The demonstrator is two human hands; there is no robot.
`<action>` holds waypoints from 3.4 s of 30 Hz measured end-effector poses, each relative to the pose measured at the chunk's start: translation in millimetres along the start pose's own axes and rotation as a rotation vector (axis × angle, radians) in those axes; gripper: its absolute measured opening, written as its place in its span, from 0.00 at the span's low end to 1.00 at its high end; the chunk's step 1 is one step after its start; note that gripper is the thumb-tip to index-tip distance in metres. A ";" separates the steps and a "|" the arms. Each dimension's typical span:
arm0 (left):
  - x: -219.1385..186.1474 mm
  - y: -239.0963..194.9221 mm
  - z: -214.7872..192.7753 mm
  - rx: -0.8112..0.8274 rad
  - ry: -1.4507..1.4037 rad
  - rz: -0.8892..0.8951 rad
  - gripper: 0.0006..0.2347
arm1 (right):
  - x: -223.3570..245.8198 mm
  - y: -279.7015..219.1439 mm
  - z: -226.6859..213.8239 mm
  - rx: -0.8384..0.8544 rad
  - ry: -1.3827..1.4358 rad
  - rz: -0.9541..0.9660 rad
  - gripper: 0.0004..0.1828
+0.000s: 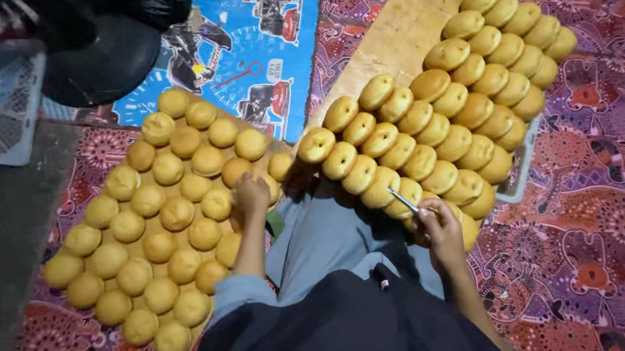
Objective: The person sits on a patterned floor mat and repeatedly picks up round buns, splits them open with a small knife, and fills them with a yellow substance from a small container. The filled buns are placed back onto a wooden board. Another person is visible in the background performing a similar task.
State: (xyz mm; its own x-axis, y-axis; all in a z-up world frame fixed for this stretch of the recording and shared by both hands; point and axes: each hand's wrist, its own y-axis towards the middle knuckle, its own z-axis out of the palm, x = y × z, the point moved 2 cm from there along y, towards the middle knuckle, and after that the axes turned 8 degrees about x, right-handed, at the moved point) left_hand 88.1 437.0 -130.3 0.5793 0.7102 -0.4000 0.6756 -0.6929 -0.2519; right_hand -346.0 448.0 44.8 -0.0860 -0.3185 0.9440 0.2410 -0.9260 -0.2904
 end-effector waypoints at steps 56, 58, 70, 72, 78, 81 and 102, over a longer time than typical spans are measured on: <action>-227.8 -221.0 -45.3 0.985 -1.465 0.280 0.14 | 62.8 -20.5 33.5 -0.281 -1.106 -1.076 0.16; -227.2 -219.7 -37.3 0.981 -1.472 0.336 0.14 | 64.3 -17.3 32.8 -0.277 -1.296 -1.143 0.12; -229.3 -224.0 -7.2 0.848 -1.752 0.195 0.17 | 67.4 1.6 28.3 -0.303 -1.010 -1.278 0.15; -221.8 -226.9 -3.7 0.774 -1.804 0.134 0.17 | 58.2 8.2 30.5 -0.344 -1.008 -1.133 0.16; -214.7 -201.5 -3.8 1.007 -1.624 0.248 0.15 | 29.3 27.0 29.3 -0.051 -0.532 -0.562 0.15; -212.9 -207.6 6.2 0.969 -1.686 0.192 0.14 | 31.3 26.4 25.2 -0.145 -0.889 -0.910 0.14; -270.9 -124.5 -91.6 0.377 -0.291 1.207 0.40 | 105.8 85.4 21.3 -0.285 -0.965 -0.840 0.13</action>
State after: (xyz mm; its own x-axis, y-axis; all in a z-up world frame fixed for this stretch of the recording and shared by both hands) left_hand -111.1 342.3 90.1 0.5761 -0.4038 -0.7107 -0.3977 -0.8981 0.1880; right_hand -314.0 339.5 123.3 0.6421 0.5357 0.5485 0.2317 -0.8175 0.5272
